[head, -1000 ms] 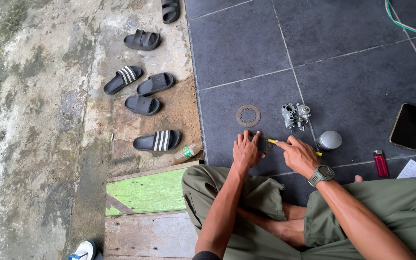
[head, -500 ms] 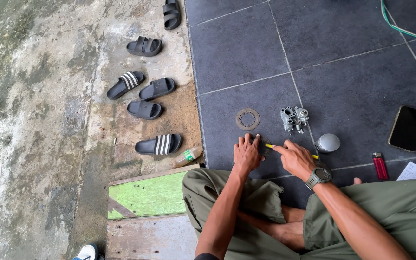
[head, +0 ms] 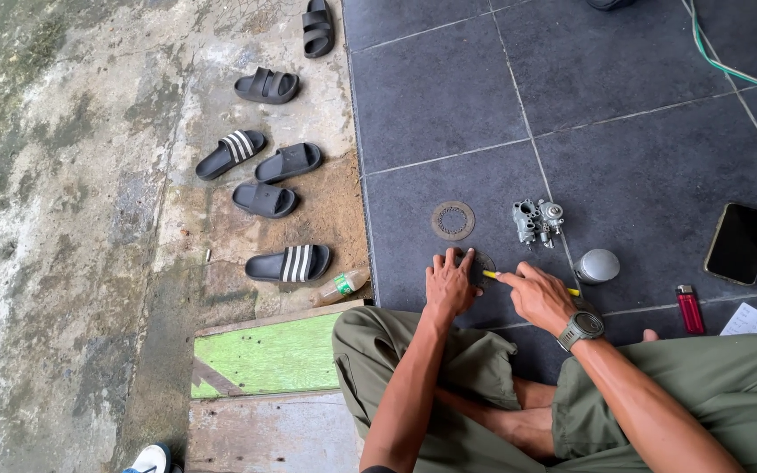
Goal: The person sits on a tiled floor and uses a yellow-handled tool to scrape and clean a circular metal part. Nearby are other mechanical components, including a carburetor, a metal cap, and a second circular part. The person holds the part steady with one hand while scraping with the other.
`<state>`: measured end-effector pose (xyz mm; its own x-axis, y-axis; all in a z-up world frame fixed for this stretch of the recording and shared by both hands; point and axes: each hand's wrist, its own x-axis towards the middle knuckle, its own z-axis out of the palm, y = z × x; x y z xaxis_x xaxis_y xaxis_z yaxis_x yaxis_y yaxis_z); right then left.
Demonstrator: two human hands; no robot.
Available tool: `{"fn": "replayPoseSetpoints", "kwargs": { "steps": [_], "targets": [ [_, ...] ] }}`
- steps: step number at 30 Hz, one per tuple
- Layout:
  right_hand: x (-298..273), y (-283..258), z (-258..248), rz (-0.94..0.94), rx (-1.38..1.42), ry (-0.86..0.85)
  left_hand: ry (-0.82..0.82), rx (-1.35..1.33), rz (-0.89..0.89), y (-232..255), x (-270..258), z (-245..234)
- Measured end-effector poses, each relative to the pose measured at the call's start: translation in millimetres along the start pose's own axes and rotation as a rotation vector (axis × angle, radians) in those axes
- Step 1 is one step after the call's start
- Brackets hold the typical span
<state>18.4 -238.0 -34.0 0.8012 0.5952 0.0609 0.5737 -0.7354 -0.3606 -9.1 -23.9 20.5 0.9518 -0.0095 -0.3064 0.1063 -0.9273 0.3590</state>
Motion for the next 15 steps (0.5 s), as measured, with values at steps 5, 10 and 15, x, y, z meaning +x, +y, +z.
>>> {"fn": "replayPoseSetpoints", "kwargs": {
  "steps": [5, 10, 15],
  "targets": [
    [-2, -1, -2, -0.02, -0.008, -0.016, -0.003, -0.002, 0.014, -7, 0, 9],
    [-1, -5, -4, -0.006, 0.004, 0.013, -0.014, -0.004, 0.034, -8, -4, 10],
    [-2, -6, -1, -0.051, 0.029, -0.009, 0.049, 0.033, 0.048, -4, -5, 14]
  ]
}}
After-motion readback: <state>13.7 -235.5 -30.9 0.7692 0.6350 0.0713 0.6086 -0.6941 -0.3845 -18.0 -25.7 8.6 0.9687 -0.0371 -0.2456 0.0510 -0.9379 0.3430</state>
